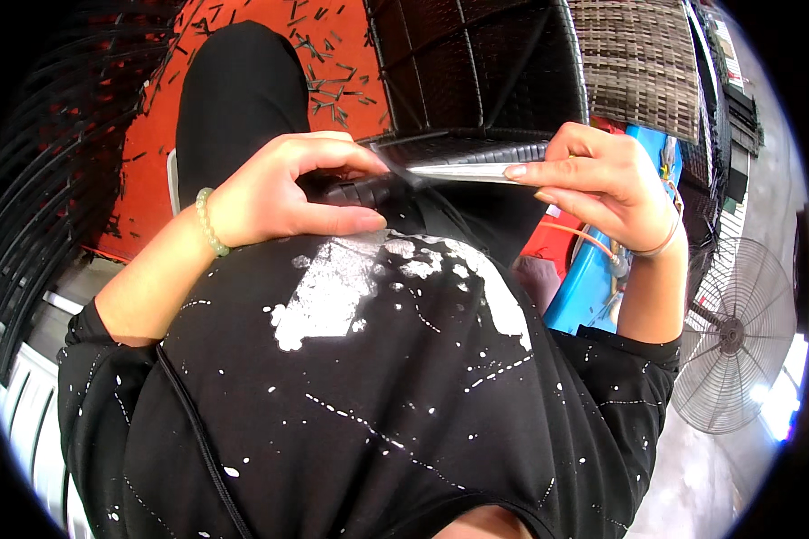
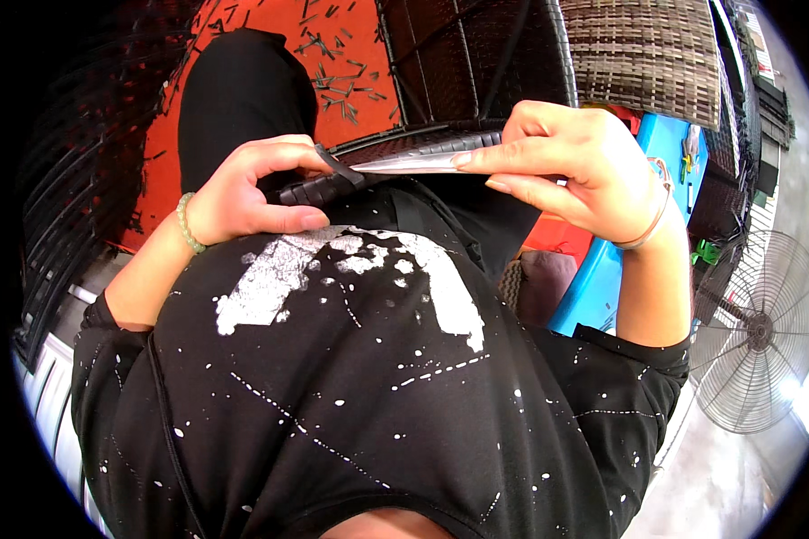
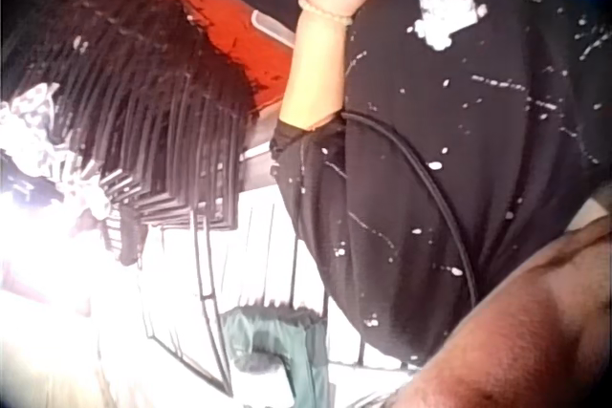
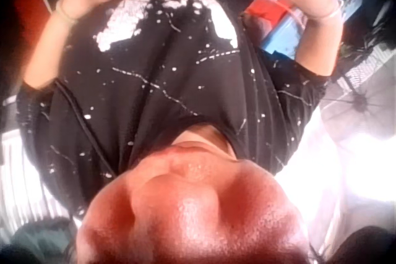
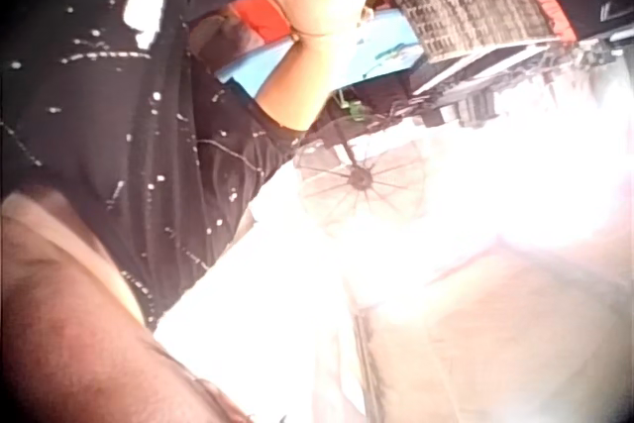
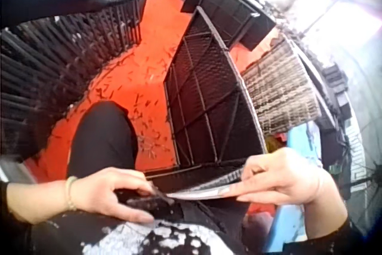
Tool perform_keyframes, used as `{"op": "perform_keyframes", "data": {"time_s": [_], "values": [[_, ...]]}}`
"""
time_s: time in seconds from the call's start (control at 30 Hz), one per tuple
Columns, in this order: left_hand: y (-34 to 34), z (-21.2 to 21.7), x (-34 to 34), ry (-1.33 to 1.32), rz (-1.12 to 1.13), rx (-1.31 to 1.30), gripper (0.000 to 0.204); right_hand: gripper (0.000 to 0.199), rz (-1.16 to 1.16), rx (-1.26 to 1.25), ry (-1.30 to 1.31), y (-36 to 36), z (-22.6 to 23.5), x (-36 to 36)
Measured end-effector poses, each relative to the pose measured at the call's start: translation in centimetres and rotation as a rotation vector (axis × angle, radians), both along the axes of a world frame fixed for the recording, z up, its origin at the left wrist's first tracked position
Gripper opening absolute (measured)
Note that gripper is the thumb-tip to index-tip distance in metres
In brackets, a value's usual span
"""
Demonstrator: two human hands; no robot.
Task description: The person wraps a black plastic handle of a chair frame with black tape. They use a staple gun to secure the tape at the start and end of the wrapping process, and use a knife to trim the excess tape.
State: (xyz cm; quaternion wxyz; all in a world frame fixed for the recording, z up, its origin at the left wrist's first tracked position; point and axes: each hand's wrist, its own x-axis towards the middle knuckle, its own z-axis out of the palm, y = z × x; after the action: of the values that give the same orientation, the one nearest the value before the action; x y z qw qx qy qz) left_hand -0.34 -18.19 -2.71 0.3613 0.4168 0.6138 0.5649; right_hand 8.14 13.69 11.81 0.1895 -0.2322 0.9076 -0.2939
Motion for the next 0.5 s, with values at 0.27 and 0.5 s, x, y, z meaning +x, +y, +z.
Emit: {"op": "perform_keyframes", "data": {"time_s": [0.27, 0.5], "values": [[-0.3, -0.2, -0.3, -0.036, -0.044, 0.016, 0.043, 0.035, 0.01, -0.063, -0.113, -0.2, -0.2, -1.1], [-0.4, -0.7, -0.5, -0.006, -0.07, 0.042, 0.043, 0.036, -0.043, 0.071, 0.043, -2.6, -1.6, 0.0]]}}
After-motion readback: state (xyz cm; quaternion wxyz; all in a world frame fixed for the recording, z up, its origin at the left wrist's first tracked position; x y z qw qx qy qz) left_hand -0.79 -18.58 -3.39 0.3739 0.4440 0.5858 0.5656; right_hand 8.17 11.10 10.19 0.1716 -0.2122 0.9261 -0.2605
